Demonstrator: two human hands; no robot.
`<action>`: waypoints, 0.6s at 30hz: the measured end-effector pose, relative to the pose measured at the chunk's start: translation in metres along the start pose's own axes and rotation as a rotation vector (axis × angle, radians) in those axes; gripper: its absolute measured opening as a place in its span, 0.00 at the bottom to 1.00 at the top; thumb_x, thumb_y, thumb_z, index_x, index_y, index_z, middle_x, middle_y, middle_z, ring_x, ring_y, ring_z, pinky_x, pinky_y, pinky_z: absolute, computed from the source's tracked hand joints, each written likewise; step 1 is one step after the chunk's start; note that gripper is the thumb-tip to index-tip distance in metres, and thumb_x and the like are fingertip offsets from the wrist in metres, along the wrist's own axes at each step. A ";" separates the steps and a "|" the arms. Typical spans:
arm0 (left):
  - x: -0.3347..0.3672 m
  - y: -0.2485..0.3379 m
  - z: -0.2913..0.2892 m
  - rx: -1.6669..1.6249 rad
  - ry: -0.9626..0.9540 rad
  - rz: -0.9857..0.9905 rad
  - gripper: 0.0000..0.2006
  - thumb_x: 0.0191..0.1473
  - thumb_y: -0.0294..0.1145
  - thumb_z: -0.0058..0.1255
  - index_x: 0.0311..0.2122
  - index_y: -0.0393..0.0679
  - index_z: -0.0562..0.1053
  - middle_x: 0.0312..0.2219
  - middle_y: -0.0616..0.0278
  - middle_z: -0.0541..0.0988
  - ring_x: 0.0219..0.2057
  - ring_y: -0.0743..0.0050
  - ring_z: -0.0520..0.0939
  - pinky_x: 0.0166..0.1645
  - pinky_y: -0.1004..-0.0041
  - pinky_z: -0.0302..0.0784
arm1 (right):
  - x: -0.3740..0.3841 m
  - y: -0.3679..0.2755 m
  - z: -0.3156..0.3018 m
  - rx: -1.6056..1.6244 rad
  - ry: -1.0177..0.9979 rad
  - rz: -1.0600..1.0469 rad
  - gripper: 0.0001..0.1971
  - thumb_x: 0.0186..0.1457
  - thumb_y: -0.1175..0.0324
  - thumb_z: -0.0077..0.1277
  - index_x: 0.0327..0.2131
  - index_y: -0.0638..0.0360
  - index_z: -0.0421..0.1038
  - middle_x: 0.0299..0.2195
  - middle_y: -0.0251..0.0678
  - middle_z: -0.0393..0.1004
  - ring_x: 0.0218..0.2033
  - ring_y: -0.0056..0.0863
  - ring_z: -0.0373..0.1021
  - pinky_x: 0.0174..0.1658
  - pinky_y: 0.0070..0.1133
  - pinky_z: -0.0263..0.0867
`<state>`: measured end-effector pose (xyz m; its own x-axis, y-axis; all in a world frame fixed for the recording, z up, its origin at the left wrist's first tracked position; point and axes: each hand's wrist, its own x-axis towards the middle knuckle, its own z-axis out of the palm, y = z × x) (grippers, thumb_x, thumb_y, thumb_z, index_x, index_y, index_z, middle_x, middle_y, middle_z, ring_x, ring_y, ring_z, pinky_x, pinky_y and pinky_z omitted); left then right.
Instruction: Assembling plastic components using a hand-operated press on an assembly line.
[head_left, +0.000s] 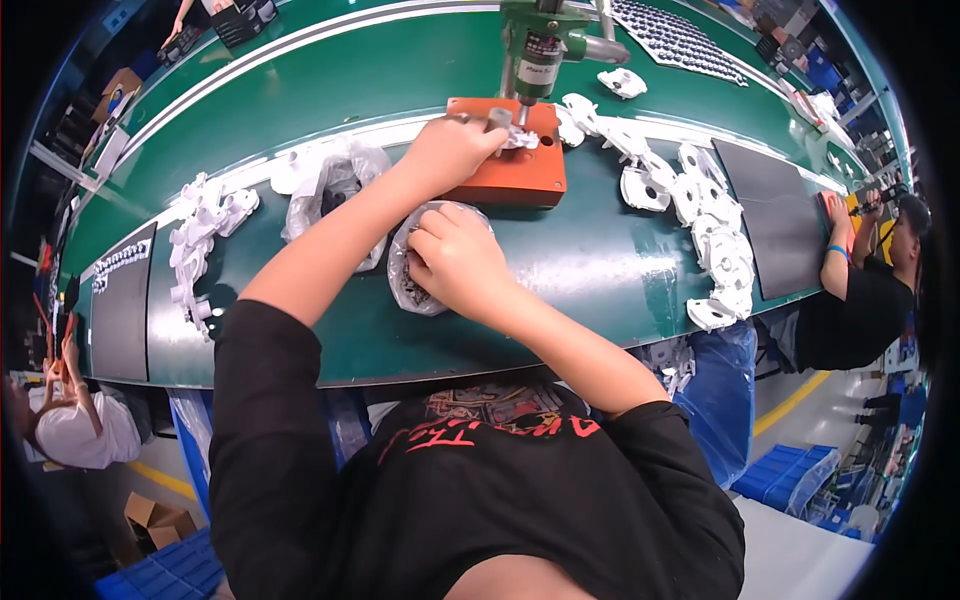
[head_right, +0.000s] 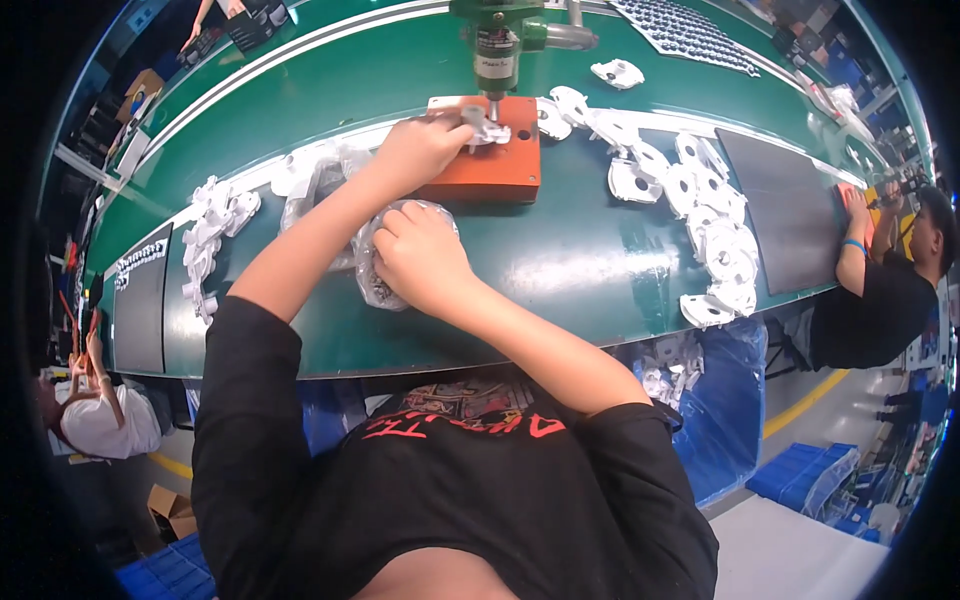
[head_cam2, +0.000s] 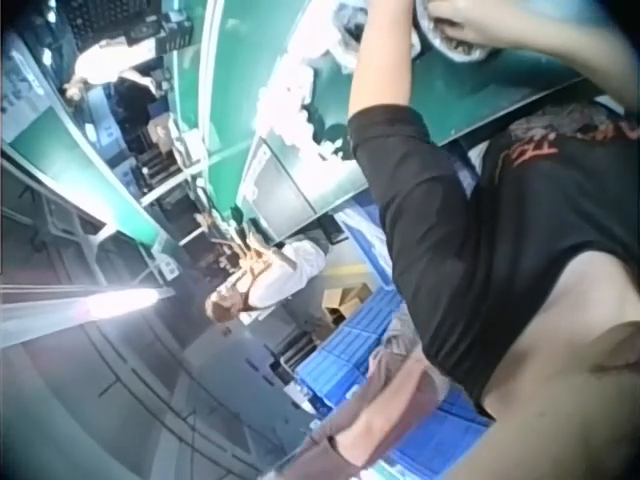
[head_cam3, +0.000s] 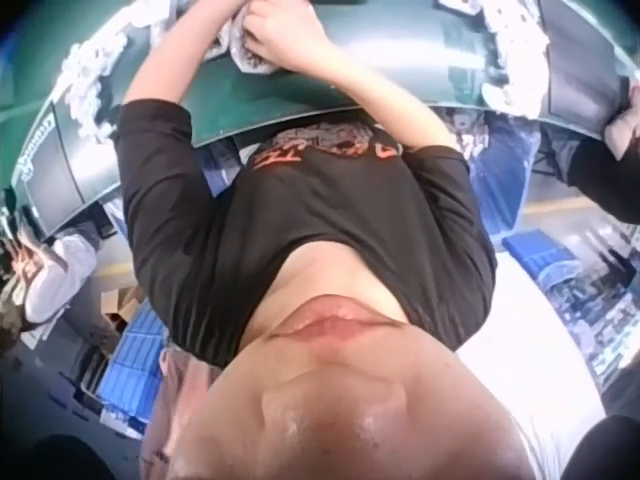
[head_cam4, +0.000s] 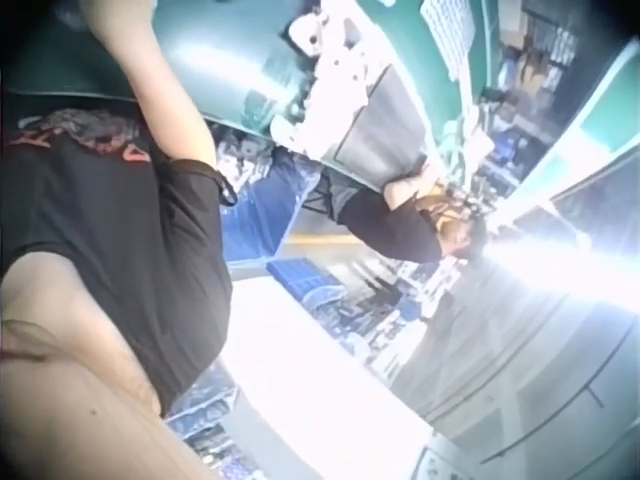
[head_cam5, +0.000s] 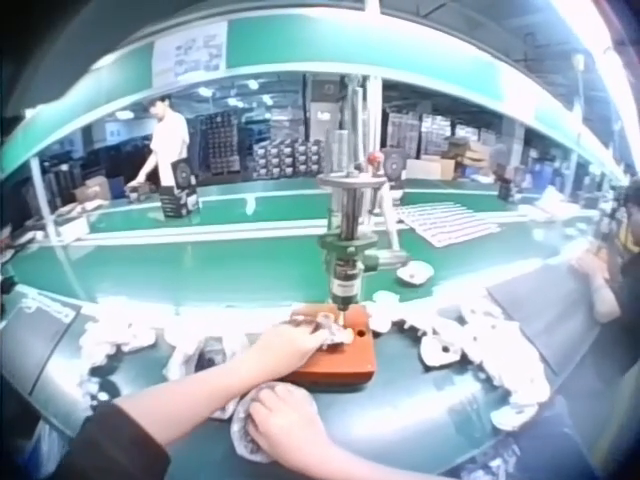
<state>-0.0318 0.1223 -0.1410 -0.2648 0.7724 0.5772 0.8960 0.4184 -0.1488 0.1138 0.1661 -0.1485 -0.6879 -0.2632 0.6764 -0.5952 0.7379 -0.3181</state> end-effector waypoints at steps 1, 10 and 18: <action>0.004 -0.001 0.002 0.006 -0.004 -0.011 0.03 0.44 0.27 0.47 0.26 0.44 0.67 0.23 0.60 0.73 0.21 0.62 0.77 0.23 0.68 0.72 | -0.001 -0.001 0.000 0.005 0.005 0.006 0.06 0.34 0.74 0.54 0.22 0.60 0.69 0.25 0.35 0.65 0.32 0.35 0.64 0.38 0.28 0.64; -0.011 -0.010 0.016 -0.175 0.016 0.031 0.07 0.48 0.35 0.49 0.26 0.44 0.69 0.30 0.60 0.74 0.27 0.57 0.77 0.30 0.64 0.73 | 0.002 0.001 0.000 0.157 0.089 0.050 0.08 0.35 0.78 0.54 0.25 0.62 0.68 0.25 0.39 0.68 0.31 0.38 0.66 0.36 0.30 0.63; -0.019 -0.038 -0.026 -0.736 -0.071 -0.253 0.15 0.51 0.41 0.47 0.37 0.42 0.75 0.41 0.47 0.74 0.42 0.55 0.74 0.47 0.66 0.69 | 0.000 0.001 -0.003 0.257 0.099 0.150 0.07 0.36 0.80 0.53 0.25 0.62 0.69 0.22 0.37 0.69 0.27 0.35 0.67 0.32 0.25 0.64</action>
<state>-0.0518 0.0797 -0.1255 -0.4926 0.7351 0.4657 0.8044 0.1805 0.5660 0.1148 0.1685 -0.1474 -0.7396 -0.0925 0.6666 -0.5844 0.5795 -0.5680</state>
